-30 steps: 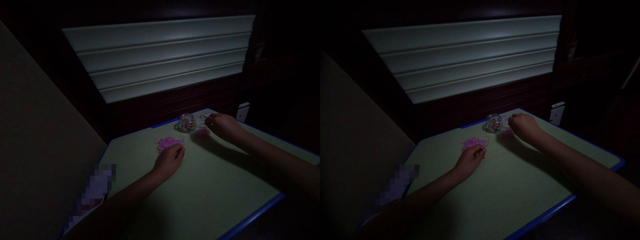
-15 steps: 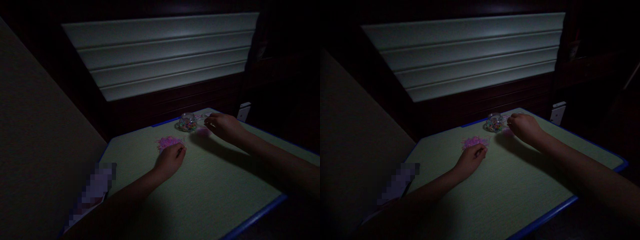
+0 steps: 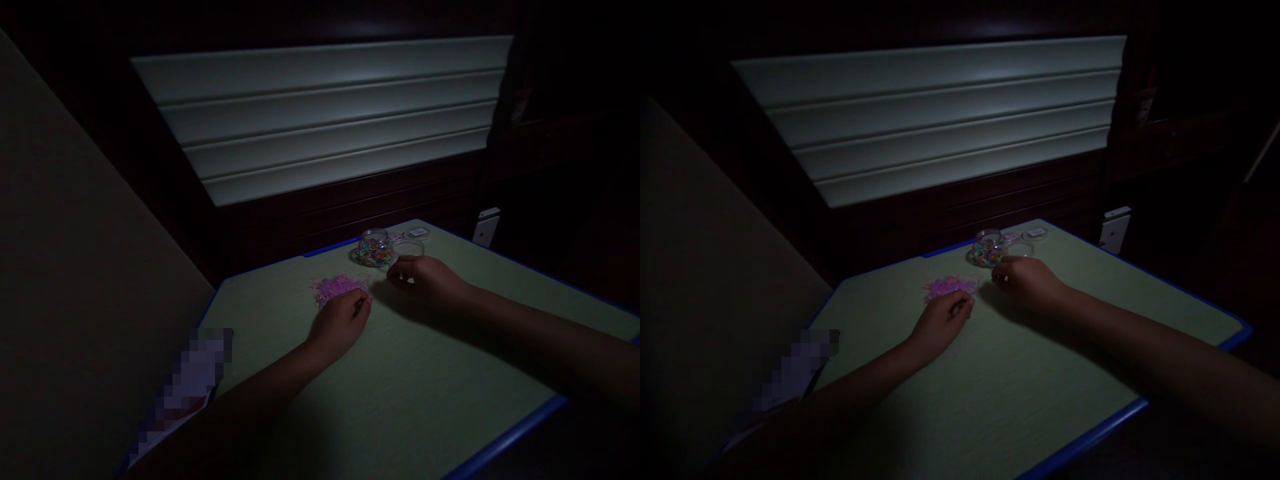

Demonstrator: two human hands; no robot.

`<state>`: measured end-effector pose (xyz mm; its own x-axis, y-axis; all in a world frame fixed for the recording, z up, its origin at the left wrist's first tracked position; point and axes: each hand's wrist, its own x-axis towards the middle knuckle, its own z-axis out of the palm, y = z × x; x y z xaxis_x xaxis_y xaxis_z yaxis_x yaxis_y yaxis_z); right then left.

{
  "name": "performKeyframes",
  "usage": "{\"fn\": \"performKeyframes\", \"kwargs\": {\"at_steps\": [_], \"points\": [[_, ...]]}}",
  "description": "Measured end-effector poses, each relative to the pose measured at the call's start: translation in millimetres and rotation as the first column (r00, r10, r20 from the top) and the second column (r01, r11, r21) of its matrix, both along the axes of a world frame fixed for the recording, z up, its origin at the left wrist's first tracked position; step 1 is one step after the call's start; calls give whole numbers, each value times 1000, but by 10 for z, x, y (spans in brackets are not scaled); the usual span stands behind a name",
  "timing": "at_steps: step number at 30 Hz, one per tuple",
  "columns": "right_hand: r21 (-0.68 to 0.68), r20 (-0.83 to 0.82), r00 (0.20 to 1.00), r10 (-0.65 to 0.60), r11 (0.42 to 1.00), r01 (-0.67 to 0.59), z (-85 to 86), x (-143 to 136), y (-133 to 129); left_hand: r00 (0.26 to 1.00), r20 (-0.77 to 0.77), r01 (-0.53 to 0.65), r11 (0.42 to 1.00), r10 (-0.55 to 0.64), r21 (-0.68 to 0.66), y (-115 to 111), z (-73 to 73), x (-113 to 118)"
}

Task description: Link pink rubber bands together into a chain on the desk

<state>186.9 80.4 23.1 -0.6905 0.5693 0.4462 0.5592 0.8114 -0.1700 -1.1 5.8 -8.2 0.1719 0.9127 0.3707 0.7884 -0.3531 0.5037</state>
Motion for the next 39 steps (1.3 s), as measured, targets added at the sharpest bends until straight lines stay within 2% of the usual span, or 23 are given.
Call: {"fn": "performKeyframes", "kwargs": {"at_steps": [5, 11, 20, 39], "points": [[-97, -65, 995, 75, 992, -81, -142, -67, 37, 1000, -3, -1, 1000, 1, -2, 1, 3, 4], [-134, -92, 993, 72, 987, -84, -277, -201, 34, 1000, -5, -7, 1000, 7, 0, 6, -2, -1], [-123, -58, 998, 23, 992, -30, -279, -256, 10, 1000, 1, -11, 1000, 11, -7, 4, 15, 17], [-81, -14, 1000, 4, 997, -5, -295, -286, 30, 1000, 11, -9, 1000, 9, 7, -11, 48, 37]]}}
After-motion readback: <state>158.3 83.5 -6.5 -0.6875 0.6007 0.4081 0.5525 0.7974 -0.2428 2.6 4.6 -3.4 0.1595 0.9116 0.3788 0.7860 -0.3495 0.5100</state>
